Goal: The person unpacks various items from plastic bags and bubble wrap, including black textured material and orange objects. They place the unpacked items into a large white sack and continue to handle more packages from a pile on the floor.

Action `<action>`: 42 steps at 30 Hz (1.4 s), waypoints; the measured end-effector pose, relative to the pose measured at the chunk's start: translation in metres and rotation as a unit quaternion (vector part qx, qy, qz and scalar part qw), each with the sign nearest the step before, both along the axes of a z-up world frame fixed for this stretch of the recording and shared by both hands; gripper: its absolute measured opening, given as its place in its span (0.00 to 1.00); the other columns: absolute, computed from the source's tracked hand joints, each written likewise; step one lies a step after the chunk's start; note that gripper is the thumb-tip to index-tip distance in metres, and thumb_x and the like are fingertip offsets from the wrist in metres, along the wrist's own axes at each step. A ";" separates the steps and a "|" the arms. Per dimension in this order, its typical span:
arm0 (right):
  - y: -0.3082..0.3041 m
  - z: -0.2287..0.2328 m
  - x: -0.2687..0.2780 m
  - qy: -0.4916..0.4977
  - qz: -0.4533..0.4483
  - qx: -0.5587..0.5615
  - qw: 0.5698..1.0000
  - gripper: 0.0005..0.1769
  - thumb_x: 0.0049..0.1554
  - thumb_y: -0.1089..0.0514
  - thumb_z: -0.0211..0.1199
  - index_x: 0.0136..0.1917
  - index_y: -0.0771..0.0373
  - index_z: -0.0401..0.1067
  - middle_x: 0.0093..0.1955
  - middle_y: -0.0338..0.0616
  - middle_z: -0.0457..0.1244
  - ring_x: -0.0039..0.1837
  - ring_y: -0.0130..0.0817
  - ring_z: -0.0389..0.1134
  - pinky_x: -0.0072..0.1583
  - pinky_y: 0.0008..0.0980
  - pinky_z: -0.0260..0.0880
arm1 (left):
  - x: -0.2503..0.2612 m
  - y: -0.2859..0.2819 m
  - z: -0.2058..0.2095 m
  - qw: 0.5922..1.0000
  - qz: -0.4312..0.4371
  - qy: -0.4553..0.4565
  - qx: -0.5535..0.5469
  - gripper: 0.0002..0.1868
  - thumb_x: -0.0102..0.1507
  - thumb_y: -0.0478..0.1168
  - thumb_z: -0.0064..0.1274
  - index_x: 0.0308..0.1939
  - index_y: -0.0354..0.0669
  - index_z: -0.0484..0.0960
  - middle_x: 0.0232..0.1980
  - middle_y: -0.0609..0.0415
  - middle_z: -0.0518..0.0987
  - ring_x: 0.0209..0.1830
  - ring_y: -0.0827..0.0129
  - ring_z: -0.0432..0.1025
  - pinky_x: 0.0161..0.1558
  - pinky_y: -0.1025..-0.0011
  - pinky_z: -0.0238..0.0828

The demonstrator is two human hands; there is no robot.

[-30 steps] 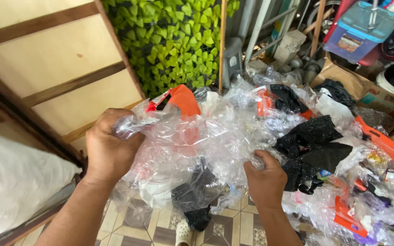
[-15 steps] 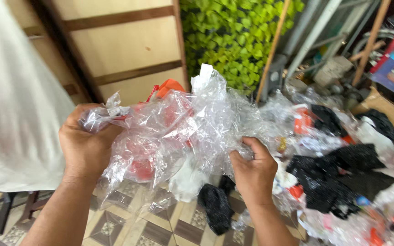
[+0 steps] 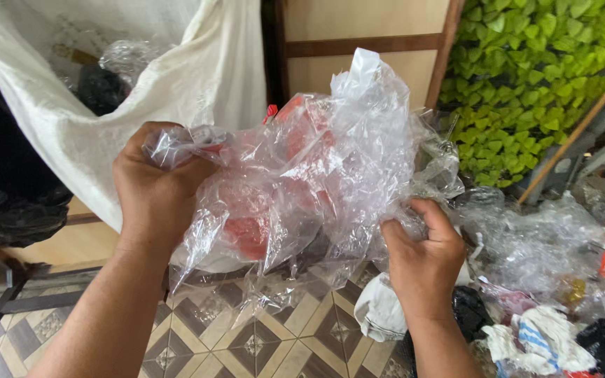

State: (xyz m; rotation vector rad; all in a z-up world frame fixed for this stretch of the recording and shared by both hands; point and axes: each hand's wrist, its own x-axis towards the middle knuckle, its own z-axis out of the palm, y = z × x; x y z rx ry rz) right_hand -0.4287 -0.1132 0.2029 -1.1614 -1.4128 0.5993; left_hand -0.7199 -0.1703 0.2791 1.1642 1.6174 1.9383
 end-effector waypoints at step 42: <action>0.165 0.063 -0.332 -0.113 0.104 0.153 0.976 0.14 0.45 0.70 0.67 0.47 0.69 0.73 0.44 0.45 0.68 0.46 0.32 0.71 0.49 0.29 0.71 | -0.371 0.286 -0.017 0.872 0.125 0.468 -0.065 0.17 0.60 0.28 0.56 0.53 0.46 0.84 0.58 0.53 0.79 0.43 0.66 0.76 0.42 0.64 0.77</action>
